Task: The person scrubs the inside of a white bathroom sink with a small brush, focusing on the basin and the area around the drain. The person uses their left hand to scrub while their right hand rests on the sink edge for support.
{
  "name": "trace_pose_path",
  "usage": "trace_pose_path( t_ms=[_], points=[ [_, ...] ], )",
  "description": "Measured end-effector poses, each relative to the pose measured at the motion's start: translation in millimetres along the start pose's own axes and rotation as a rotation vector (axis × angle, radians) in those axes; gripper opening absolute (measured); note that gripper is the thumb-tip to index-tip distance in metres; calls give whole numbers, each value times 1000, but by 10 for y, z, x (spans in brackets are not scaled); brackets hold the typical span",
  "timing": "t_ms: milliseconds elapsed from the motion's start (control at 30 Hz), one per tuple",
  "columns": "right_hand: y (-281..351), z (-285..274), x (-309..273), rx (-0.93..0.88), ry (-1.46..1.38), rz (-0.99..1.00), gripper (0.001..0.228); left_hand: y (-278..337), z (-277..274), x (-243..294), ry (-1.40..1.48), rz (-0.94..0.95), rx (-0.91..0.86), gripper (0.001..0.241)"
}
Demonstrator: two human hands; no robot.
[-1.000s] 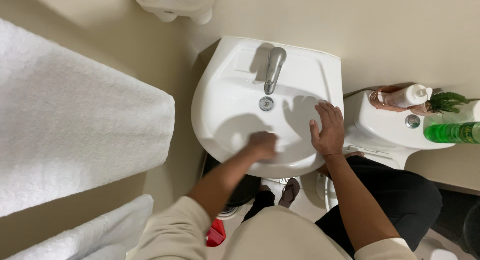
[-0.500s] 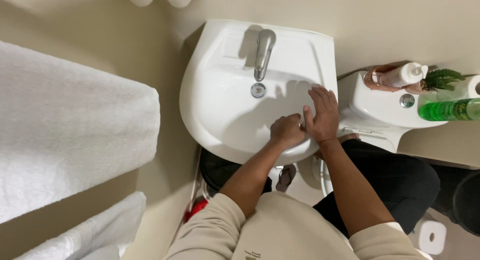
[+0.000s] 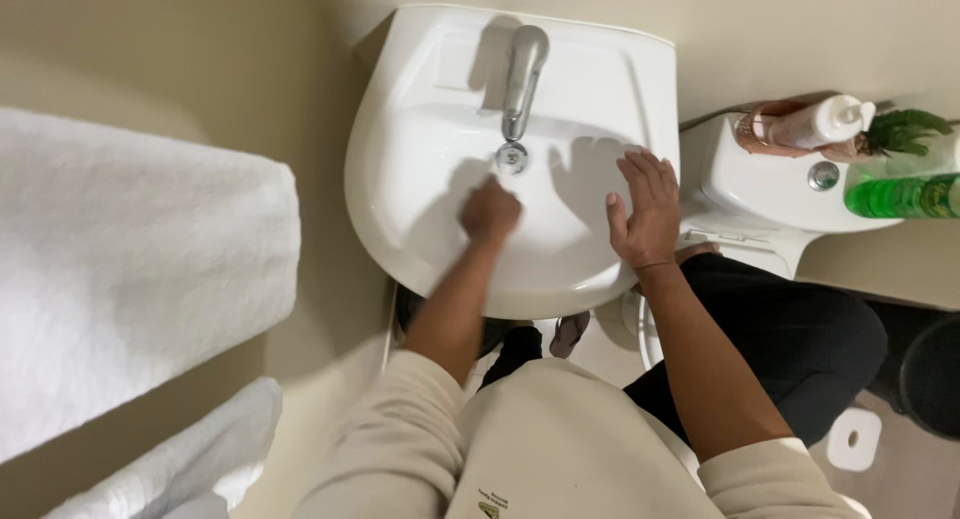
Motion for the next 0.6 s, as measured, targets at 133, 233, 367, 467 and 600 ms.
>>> trace_pose_path(
  t_ms=[133, 233, 367, 467, 600],
  points=[
    [8, -1, -41, -14, -23, 16, 48, 663, 359, 787, 192, 97, -199, 48],
    [-6, -23, -29, -61, -41, 54, 51, 639, 154, 803, 157, 177, -189, 40],
    [-16, -28, 8, -41, -23, 22, 51, -300, 18, -187, -324, 256, -35, 34],
    [31, -31, 4, -3, -16, -17, 50, -529, -599, -515, -585, 302, 329, 23],
    [-9, -37, -11, 24, -23, -22, 50, -649, -528, -390, -523, 319, 523, 38]
  ],
)
Point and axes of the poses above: each hand's wrist, its own y-axis away from the middle knuckle, its own z-axis out of the palm, x = y × z, the point moved 1 cm from there along -y, towards the middle knuckle, and after that the axes turned 7 degrees about -z, right-handed, at the moved point
